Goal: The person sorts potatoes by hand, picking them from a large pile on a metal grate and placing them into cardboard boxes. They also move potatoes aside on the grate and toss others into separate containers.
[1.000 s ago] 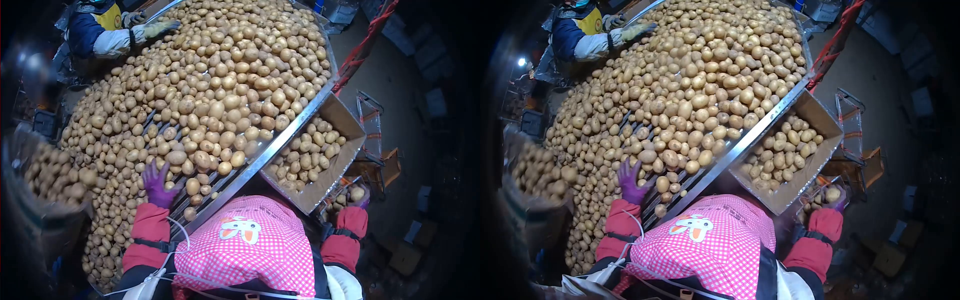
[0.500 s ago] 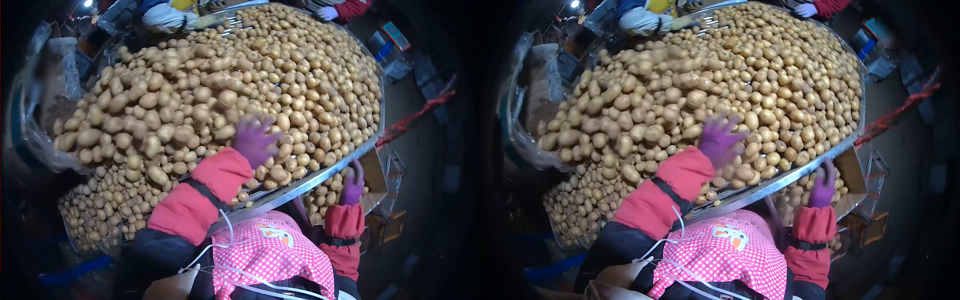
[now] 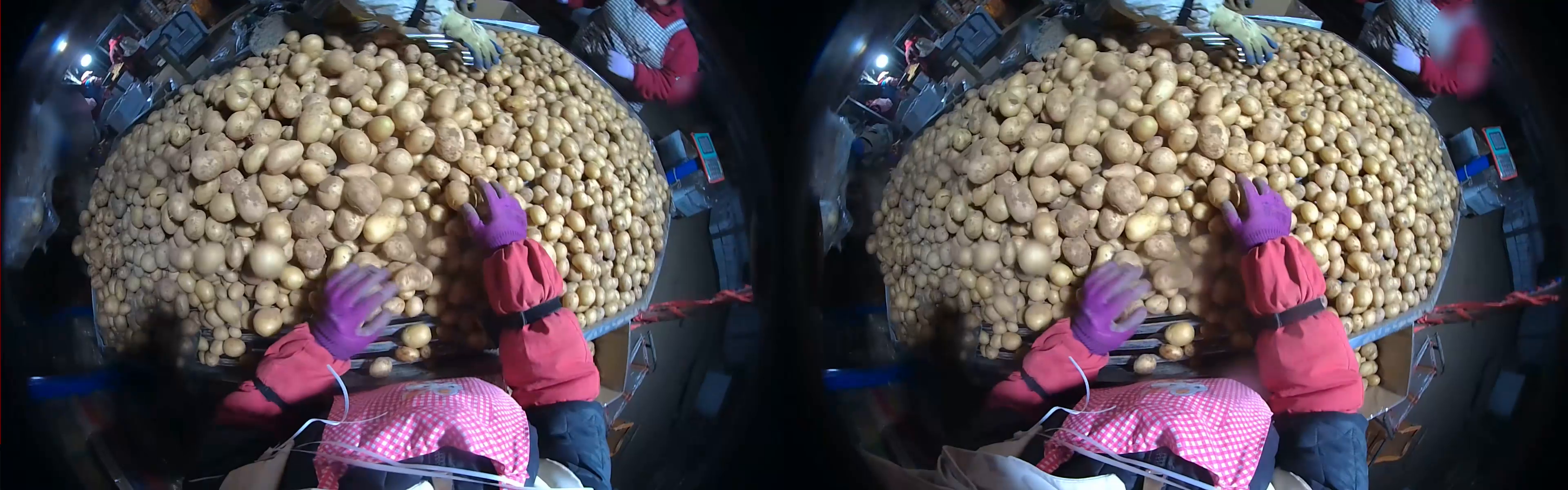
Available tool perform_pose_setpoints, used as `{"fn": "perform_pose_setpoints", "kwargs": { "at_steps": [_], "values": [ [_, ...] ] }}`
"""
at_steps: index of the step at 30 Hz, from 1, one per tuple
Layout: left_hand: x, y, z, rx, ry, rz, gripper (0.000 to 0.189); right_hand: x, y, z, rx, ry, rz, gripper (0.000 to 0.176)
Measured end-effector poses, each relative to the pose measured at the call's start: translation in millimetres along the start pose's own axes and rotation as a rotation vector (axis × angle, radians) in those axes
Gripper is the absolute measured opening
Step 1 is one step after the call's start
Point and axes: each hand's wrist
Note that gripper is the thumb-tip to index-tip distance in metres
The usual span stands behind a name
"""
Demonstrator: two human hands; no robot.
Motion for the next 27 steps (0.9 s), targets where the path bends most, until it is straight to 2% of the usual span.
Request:
{"fn": "perform_pose_setpoints", "kwargs": {
  "at_steps": [1, 2, 4, 5, 7, 8, 9, 10, 11, 12, 14, 17, 18, 20, 21, 22, 24, 25, 26, 27],
  "values": [
    [6.3, 2.4, -0.1, -0.023, -0.077, 0.066, 0.045, 3.5, -7.8, 0.5, -0.044, -0.017, 0.104, 0.065],
    [9.5, 5.1, -0.8, -0.039, -0.155, 0.133, 0.046, 18.8, -17.4, 13.6, 0.126, -0.101, 0.143, 0.066],
    [8.2, -2.3, -8.7, 0.228, -0.179, 0.212, 0.049, 38.1, -32.5, 11.3, 0.444, 0.061, 0.108, 0.064],
    [6.9, -3.6, -13.4, 0.256, -0.216, 0.196, 0.052, 32.9, -37.3, 5.2, 0.412, -0.085, 0.139, 0.062],
    [13.7, -10.2, -13.6, 0.182, -0.052, 0.191, 0.051, -0.6, -40.3, -14.2, 0.354, -0.37, 0.197, 0.059],
    [20.1, -13.9, -13.6, 0.134, 0.073, 0.216, 0.052, 4.7, -32.6, -4.7, 0.121, -0.612, 0.14, 0.048],
    [26.5, -17.7, -9.0, 0.012, -0.044, 0.195, 0.054, 0.3, -23.5, 18.3, 0.307, -1.064, -0.363, 0.041],
    [31.5, -21.3, -4.5, -0.108, -0.157, 0.173, 0.055, -16.9, -17.8, 18.2, 0.164, -1.193, -0.329, 0.04],
    [23.9, -32.1, 5.9, -0.113, -0.282, 0.269, 0.062, -24.9, -9.4, 33.1, 0.155, -1.523, -0.532, 0.041],
    [28.7, -40.4, 6.0, -0.095, -0.246, 0.292, 0.064, -24.3, 10.4, 44.5, -0.013, -1.772, -0.569, 0.036],
    [43.7, -63.9, 4.9, -0.062, -0.175, 0.324, 0.069, -11.6, 42.9, 75.3, -0.113, -1.843, -0.552, 0.024],
    [64.1, -87.8, -30.8, 0.046, -0.276, 0.081, 0.071, 16.8, 84.7, 91.4, -0.116, -1.401, -0.407, 0.012],
    [65.1, -92.3, -43.9, 0.081, -0.346, -0.008, 0.071, 11.5, 97.4, 81.4, -0.106, -1.556, -0.491, 0.014],
    [45.3, -107.5, -59.2, 0.406, -0.232, 0.241, 0.07, -16.7, 124.6, 46.1, -0.098, -1.796, -0.687, 0.017],
    [34.4, -112.1, -54.8, 0.556, -0.174, 0.337, 0.067, -39.9, 136.2, 22.6, -0.137, -1.883, -0.966, 0.022],
    [34.6, -105.8, -55.2, 0.513, -0.029, 0.289, 0.067, -9.4, 137.4, 43.6, -0.073, -2.089, -0.668, 0.021],
    [41.1, -93.4, -54.9, 0.424, 0.258, 0.191, 0.067, -12.0, 144.9, 47.5, 0.099, -2.266, -0.697, 0.022],
    [17.4, -114.5, -8.8, 0.511, 0.091, 0.358, 0.063, -9.8, 147.5, 52.5, 0.177, -2.327, -0.683, 0.023],
    [47.5, -105.8, -25.2, 0.104, 0.047, 0.212, 0.061, -5.8, 147.9, 58.1, 0.201, -2.288, -0.646, 0.024],
    [66.5, -117.2, -18.0, 0.023, -0.184, 0.24, 0.067, -1.5, 148.1, 63.8, 0.224, -2.249, -0.61, 0.025]
  ]
}}
Point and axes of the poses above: each hand's wrist, its own y-axis away from the middle knuckle, its own z-axis out of the back of the hand, x = y × z, and after that the axes turned 4 degrees about z, right-handed
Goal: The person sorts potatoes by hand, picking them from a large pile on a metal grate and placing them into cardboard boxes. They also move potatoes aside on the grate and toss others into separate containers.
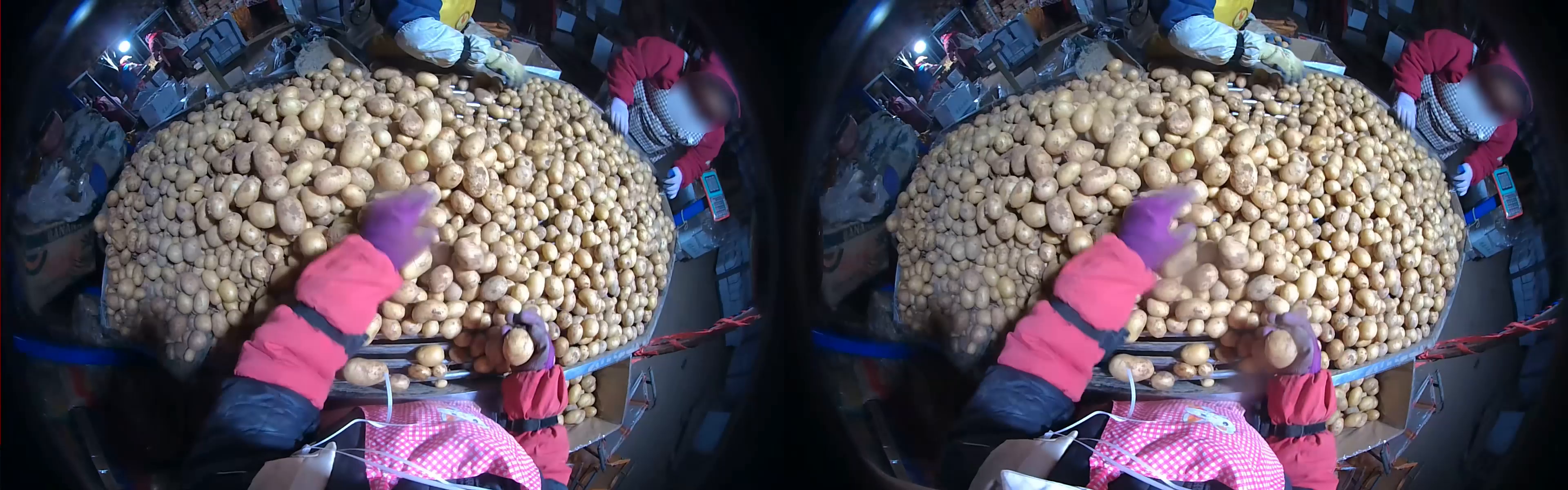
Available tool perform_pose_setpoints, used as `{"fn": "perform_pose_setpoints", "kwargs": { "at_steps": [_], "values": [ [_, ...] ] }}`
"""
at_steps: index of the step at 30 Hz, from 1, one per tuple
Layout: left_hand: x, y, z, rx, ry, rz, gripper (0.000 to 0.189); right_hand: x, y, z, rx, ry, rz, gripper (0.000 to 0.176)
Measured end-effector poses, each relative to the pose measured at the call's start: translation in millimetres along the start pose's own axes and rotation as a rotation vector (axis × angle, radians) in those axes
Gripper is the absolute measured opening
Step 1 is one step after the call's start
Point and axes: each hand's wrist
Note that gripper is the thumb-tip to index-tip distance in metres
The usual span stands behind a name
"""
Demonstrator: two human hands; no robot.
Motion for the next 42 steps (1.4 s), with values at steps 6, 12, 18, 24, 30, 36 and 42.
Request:
{"fn": "perform_pose_setpoints", "kwargs": {
  "at_steps": [6, 12, 18, 24, 30, 36, 42],
  "values": [
    [46.6, -77.0, 11.1, 0.358, -0.477, 0.214, 0.078, -17.1, 9.9, 51.1, -0.433, 0.2, 0.22, 0.035],
    [-19.2, -29.5, -7.7, 0.265, 0.762, -0.101, 0.051, -23.7, -13.5, -43.4, -0.1, 0.252, 0.082, 0.083],
    [-16.5, -49.2, 45.2, 0.025, 0.509, -0.07, 0.064, -44.3, -24.1, -2.1, 0.077, -0.108, 0.018, 0.082],
    [131.0, -119.9, 13.9, -0.028, -0.337, 0.163, 0.061, -24.3, 43.3, 17.5, 0.053, -0.376, 0.27, 0.084],
    [201.3, -122.5, -10.6, -0.108, -0.037, 0.077, 0.061, -39.4, 239.0, 65.6, -0.623, -0.203, 0.7, 0.072],
    [29.5, -37.8, 12.4, -0.135, 0.489, -0.191, 0.055, -63.7, 449.8, 136.1, -1.136, -0.149, 0.918, 0.062],
    [-151.7, 43.7, -35.1, 0.336, 0.827, -0.231, 0.052, -54.6, 494.6, 178.4, -1.516, 0.459, 0.997, 0.052]
  ]
}}
Point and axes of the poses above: each hand's wrist, its own y-axis away from the middle knuckle, its own z-axis out of the back of the hand, x = y × z, and after that the axes turned 4 degrees about z, right-handed
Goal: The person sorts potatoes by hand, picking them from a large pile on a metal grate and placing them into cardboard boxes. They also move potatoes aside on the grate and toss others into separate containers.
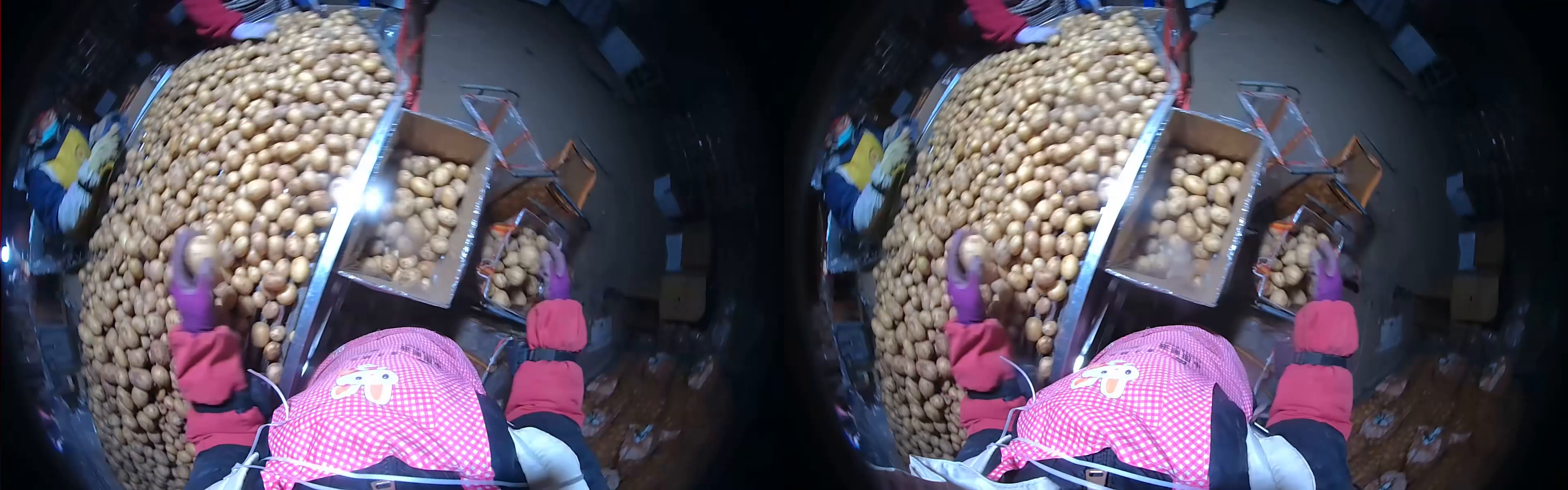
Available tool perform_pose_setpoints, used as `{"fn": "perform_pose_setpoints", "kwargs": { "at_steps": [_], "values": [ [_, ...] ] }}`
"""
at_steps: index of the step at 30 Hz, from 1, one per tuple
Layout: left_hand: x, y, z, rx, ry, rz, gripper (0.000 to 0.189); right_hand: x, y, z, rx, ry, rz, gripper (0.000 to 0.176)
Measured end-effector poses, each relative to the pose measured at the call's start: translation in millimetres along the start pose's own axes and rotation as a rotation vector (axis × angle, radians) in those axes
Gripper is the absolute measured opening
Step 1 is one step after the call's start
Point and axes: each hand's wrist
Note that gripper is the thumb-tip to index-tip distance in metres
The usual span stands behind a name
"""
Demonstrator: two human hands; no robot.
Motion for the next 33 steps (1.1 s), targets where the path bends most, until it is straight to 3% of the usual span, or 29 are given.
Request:
{"fn": "perform_pose_setpoints", "kwargs": {
  "at_steps": [3, 4, 5, 6, 8, 9, 10, 11, 13, 15, 17, 19, 23, 26, 27, 28, 29, 32, 33],
  "values": [
    [-56.3, 27.8, -136.4, 0.357, 0.084, -0.152, 0.052, 16.7, 65.0, -58.9, 0.281, -0.415, -0.181, 0.052],
    [-92.0, 47.3, -168.5, 0.578, 0.134, 0.148, 0.054, 16.3, 84.4, -79.7, 0.454, -0.57, -0.272, 0.052],
    [-101.4, 57.8, -197.6, 0.792, 0.273, 0.127, 0.06, 13.2, 100.9, -97.3, 0.598, -0.732, -0.361, 0.052],
    [-122.8, 63.6, -210.8, 0.939, 0.11, -0.049, 0.065, 8.1, 107.3, -108.2, 0.734, -0.994, -0.495, 0.055],
    [-130.5, 69.2, -230.8, 1.065, -0.014, -0.29, 0.063, 12.2, 122.2, -107.9, 0.675, -0.528, -0.165, 0.055],
    [-133.0, 70.8, -233.9, 1.077, -0.065, -0.362, 0.062, 9.1, 108.1, -90.5, 0.616, -0.665, -0.364, 0.054],
    [-132.4, 69.3, -233.2, 1.074, -0.043, -0.246, 0.061, 7.2, 93.7, -73.7, 0.561, -0.796, -0.564, 0.055],
    [-129.2, 67.7, -227.9, 1.064, -0.023, -0.123, 0.06, 8.1, 86.0, -56.1, 0.447, -0.748, -0.469, 0.051],
    [-114.0, 70.4, -215.5, 0.972, 0.026, 0.086, 0.059, 12.1, 69.4, -28.1, 0.075, -0.498, -0.385, 0.046],
    [-88.0, 80.4, -204.6, 0.798, 0.083, 0.251, 0.059, -17.1, 38.8, 5.7, -0.088, -0.183, -0.26, 0.045],
    [-78.9, 86.6, -187.6, 0.677, 0.095, 0.308, 0.057, -28.9, 10.0, 38.2, -0.326, -0.109, -0.383, 0.046],
    [-51.0, 104.6, -165.3, 0.551, 0.116, 0.332, 0.058, -37.1, -10.9, 51.4, -0.414, -0.087, -0.484, 0.049],
    [-37.8, 144.4, -119.4, 0.339, -0.025, 0.263, 0.053, -48.1, -33.7, 33.3, -0.114, -0.12, -0.419, 0.046],
    [-56.5, 178.0, -77.4, 0.188, 0.042, 0.466, 0.051, -22.0, -24.6, -64.3, 0.09, -0.122, -0.279, 0.045],
    [-60.7, 192.5, -62.7, 0.107, -0.021, 0.343, 0.052, -11.8, -12.3, -101.9, 0.166, -0.125, -0.251, 0.044],
    [-55.3, 211.8, -46.3, 0.052, 0.017, 0.377, 0.053, 3.4, 6.0, -141.4, 0.238, -0.136, -0.228, 0.044],
    [-48.8, 234.9, -29.8, -0.005, 0.06, 0.402, 0.053, -27.6, -20.4, -153.6, 0.491, -0.175, -0.286, 0.046],
    [-49.1, 311.3, 23.4, -0.252, 0.13, 0.333, 0.053, -2.2, 73.9, -241.8, 0.827, -0.101, -0.127, 0.051],
    [-37.3, 349.2, 39.4, -0.346, 0.088, 0.344, 0.053, 15.4, 132.6, -276.8, 0.718, -0.014, -0.057, 0.052]
  ]
}}
Point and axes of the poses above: each hand's wrist, its own y-axis away from the middle knuckle, its own z-axis out of the back of the hand, x = y × z, and after that the axes turned 4 degrees about z, right-handed
